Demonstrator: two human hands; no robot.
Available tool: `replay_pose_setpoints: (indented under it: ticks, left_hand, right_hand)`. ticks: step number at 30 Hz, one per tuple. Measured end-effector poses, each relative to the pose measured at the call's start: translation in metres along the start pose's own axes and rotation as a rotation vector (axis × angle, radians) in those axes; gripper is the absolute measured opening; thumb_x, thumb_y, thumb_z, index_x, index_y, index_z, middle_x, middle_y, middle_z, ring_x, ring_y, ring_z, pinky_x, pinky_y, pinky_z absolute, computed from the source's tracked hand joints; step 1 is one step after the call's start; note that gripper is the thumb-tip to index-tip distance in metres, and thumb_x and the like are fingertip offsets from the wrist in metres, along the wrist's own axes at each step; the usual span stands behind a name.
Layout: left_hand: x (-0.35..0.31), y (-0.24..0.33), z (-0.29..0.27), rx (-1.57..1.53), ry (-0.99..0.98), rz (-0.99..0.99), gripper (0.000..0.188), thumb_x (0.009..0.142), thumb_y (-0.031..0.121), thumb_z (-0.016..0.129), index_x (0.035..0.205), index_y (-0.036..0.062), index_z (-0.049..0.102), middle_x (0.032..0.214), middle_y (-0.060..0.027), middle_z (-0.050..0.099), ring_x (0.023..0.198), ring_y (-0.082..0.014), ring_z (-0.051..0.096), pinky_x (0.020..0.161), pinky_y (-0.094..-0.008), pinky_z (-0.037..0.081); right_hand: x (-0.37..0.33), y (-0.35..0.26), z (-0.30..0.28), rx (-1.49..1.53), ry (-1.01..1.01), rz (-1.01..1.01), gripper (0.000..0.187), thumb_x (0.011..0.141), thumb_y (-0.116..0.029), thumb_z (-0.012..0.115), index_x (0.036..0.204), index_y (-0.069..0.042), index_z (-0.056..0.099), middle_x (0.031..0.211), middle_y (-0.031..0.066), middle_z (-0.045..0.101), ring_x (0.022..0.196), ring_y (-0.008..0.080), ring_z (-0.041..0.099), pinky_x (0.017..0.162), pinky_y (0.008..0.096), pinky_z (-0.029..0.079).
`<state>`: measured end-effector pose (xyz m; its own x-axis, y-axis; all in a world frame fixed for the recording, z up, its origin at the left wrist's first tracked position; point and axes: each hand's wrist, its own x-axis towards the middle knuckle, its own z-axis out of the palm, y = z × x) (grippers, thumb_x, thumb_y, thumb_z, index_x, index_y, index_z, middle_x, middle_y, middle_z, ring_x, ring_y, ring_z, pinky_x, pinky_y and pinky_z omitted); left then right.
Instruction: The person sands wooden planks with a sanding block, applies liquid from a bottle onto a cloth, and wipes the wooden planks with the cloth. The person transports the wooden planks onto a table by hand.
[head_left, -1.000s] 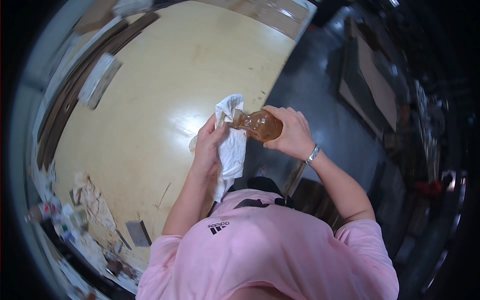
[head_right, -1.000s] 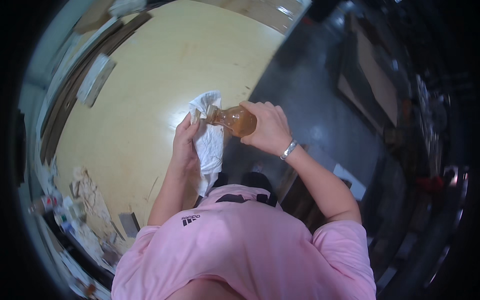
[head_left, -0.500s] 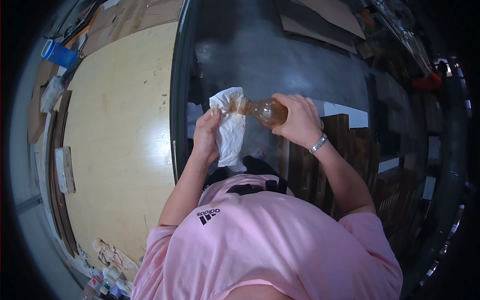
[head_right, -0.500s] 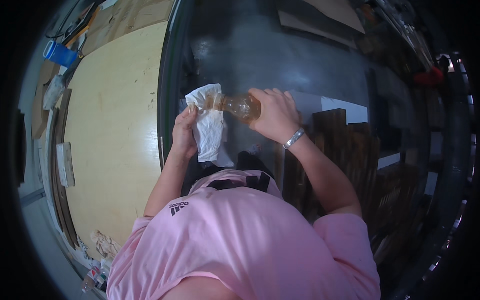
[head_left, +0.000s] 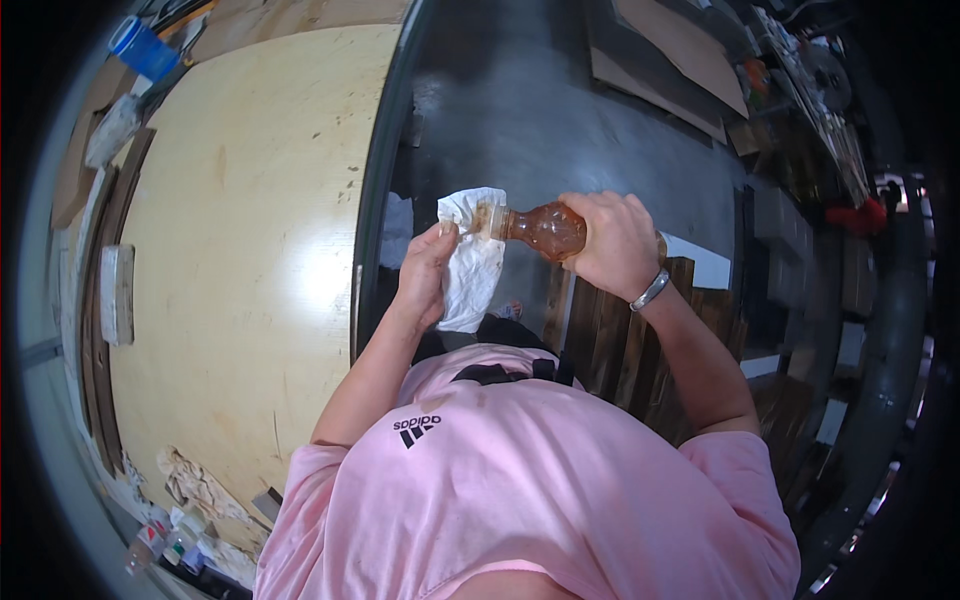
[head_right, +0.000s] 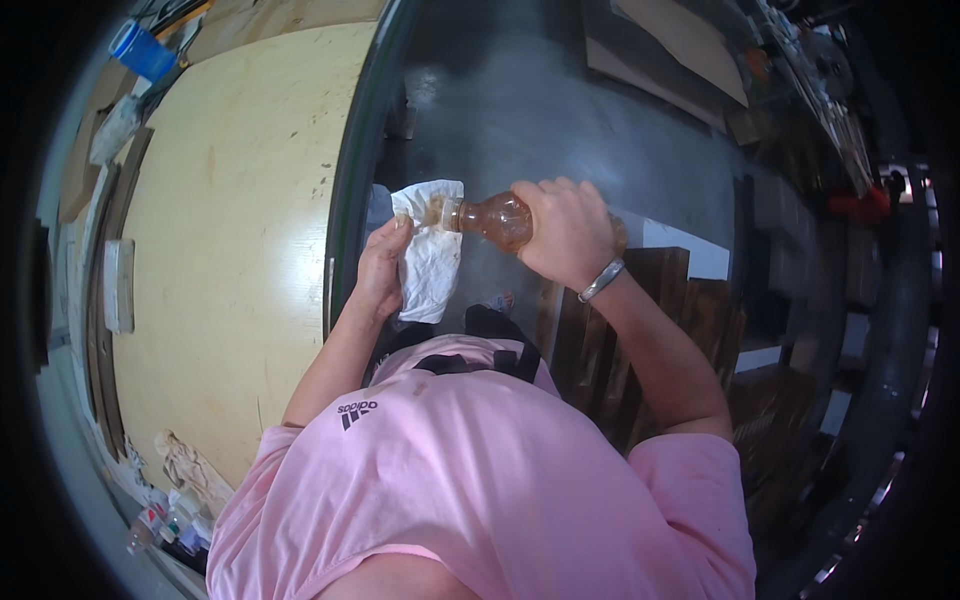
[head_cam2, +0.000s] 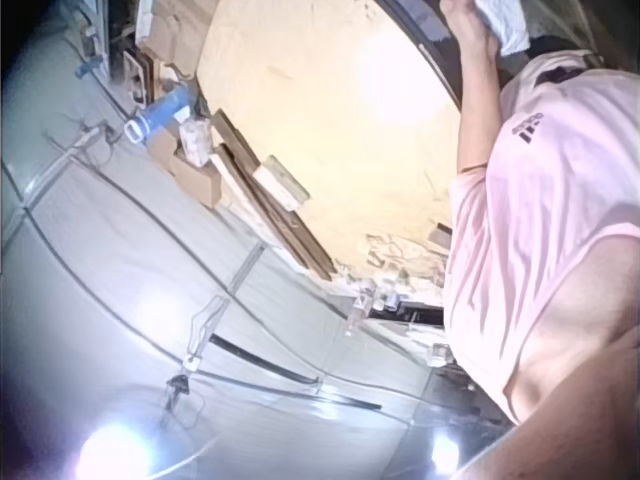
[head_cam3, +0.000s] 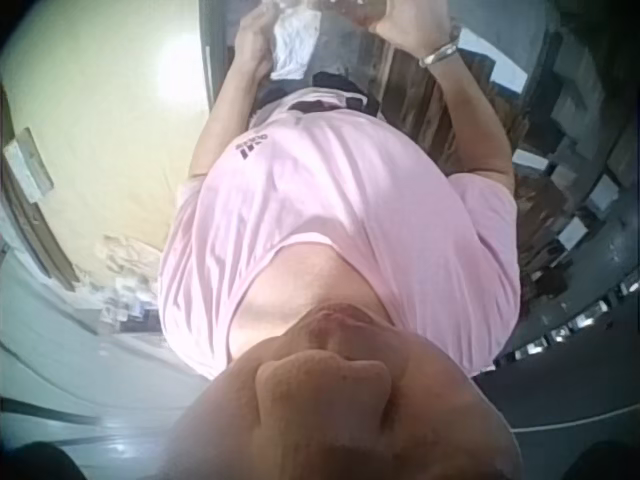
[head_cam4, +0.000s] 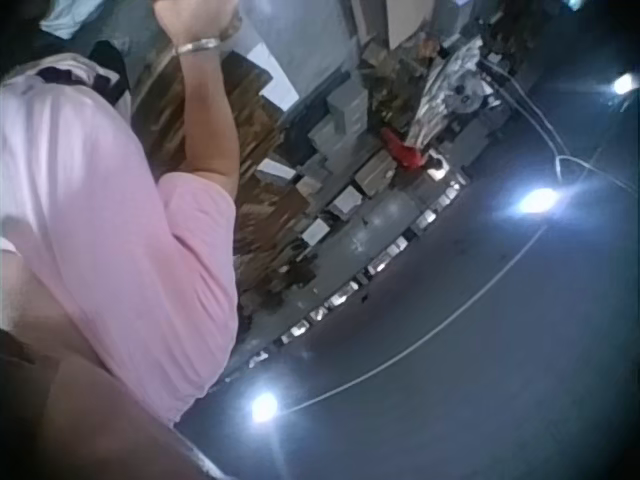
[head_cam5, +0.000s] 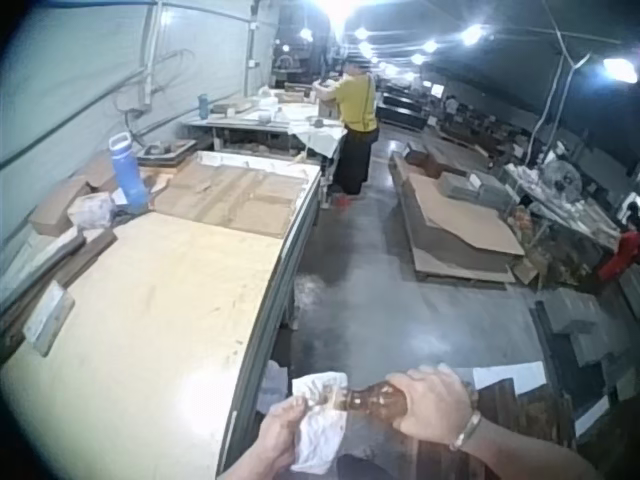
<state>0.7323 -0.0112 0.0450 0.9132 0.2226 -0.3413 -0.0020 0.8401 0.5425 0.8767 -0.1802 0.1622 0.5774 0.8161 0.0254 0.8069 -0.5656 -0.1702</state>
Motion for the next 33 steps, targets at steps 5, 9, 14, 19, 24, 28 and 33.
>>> replay_pose_setpoints:
  ticks: [5, 9, 14, 19, 24, 28, 33]
  left_hand:
    - [-0.018, 0.017, -0.016, -0.097, 0.057, 0.051, 0.032, 0.099, 0.019, 0.042, 0.121, -0.0024, 0.053, 0.108, -0.0132, 0.065, 0.093, -0.0203, 0.066, 0.084, -0.0324, 0.053]
    - [-0.035, 0.028, -0.034, -0.131, 0.088, 0.096, 0.032, 0.100, 0.018, 0.041, 0.121, -0.0024, 0.053, 0.110, -0.0138, 0.064, 0.095, -0.0208, 0.065, 0.085, -0.0331, 0.053]
    - [-0.058, 0.040, -0.051, -0.158, 0.161, 0.137, 0.033, 0.100, 0.018, 0.041, 0.123, -0.0024, 0.052, 0.111, -0.0140, 0.064, 0.096, -0.0213, 0.065, 0.085, -0.0339, 0.053]
    - [-0.085, 0.047, -0.067, -0.204, 0.185, 0.222, 0.034, 0.100, 0.019, 0.042, 0.124, -0.0028, 0.050, 0.112, -0.0146, 0.063, 0.097, -0.0232, 0.065, 0.086, -0.0358, 0.053]
    - [-0.120, 0.051, -0.083, -0.369, 0.200, 0.379, 0.037, 0.099, 0.022, 0.042, 0.126, -0.0033, 0.046, 0.114, -0.0186, 0.061, 0.100, -0.0272, 0.064, 0.090, -0.0399, 0.052]
    - [-0.144, 0.042, -0.091, -0.492, 0.281, 0.435, 0.036, 0.098, 0.020, 0.043, 0.126, -0.0029, 0.046, 0.114, -0.0172, 0.061, 0.102, -0.0277, 0.063, 0.091, -0.0403, 0.052]
    - [-0.178, 0.026, -0.094, -0.601, 0.385, 0.458, 0.034, 0.099, 0.018, 0.038, 0.127, -0.0010, 0.046, 0.117, -0.0159, 0.060, 0.104, -0.0292, 0.062, 0.093, -0.0426, 0.050]
  right_hand:
    - [0.025, -0.026, 0.000, -0.022, -0.045, -0.098, 0.045, 0.058, -0.026, 0.080, 0.098, -0.009, 0.067, 0.084, 0.0062, 0.067, 0.079, 0.0251, 0.061, 0.070, 0.0361, 0.041]
    - [0.039, -0.048, 0.002, -0.039, -0.063, -0.142, 0.042, 0.060, -0.025, 0.079, 0.097, -0.009, 0.067, 0.083, 0.0068, 0.067, 0.079, 0.0258, 0.061, 0.069, 0.0363, 0.041]
    - [0.055, -0.080, 0.002, -0.055, -0.128, -0.193, 0.041, 0.059, -0.022, 0.078, 0.096, -0.010, 0.067, 0.081, 0.0068, 0.067, 0.080, 0.0263, 0.060, 0.069, 0.0369, 0.042]
    - [0.073, -0.107, 0.011, 0.007, -0.177, -0.283, 0.050, 0.052, -0.020, 0.080, 0.099, -0.009, 0.067, 0.085, 0.0078, 0.067, 0.079, 0.0276, 0.060, 0.072, 0.0367, 0.044]
    - [0.093, -0.152, 0.016, 0.203, -0.278, -0.328, 0.060, 0.047, -0.018, 0.081, 0.104, -0.007, 0.065, 0.090, 0.0102, 0.067, 0.088, 0.0265, 0.063, 0.082, 0.0348, 0.048]
    - [0.115, -0.209, 0.031, 0.601, -0.369, -0.433, 0.070, 0.048, -0.013, 0.081, 0.113, -0.002, 0.058, 0.100, 0.0106, 0.066, 0.101, 0.0207, 0.062, 0.093, 0.0319, 0.047]
    - [0.123, -0.338, 0.075, 0.909, -0.393, -0.824, 0.075, 0.049, -0.011, 0.076, 0.119, -0.003, 0.049, 0.111, 0.0125, 0.059, 0.106, 0.0240, 0.059, 0.095, 0.0322, 0.045]
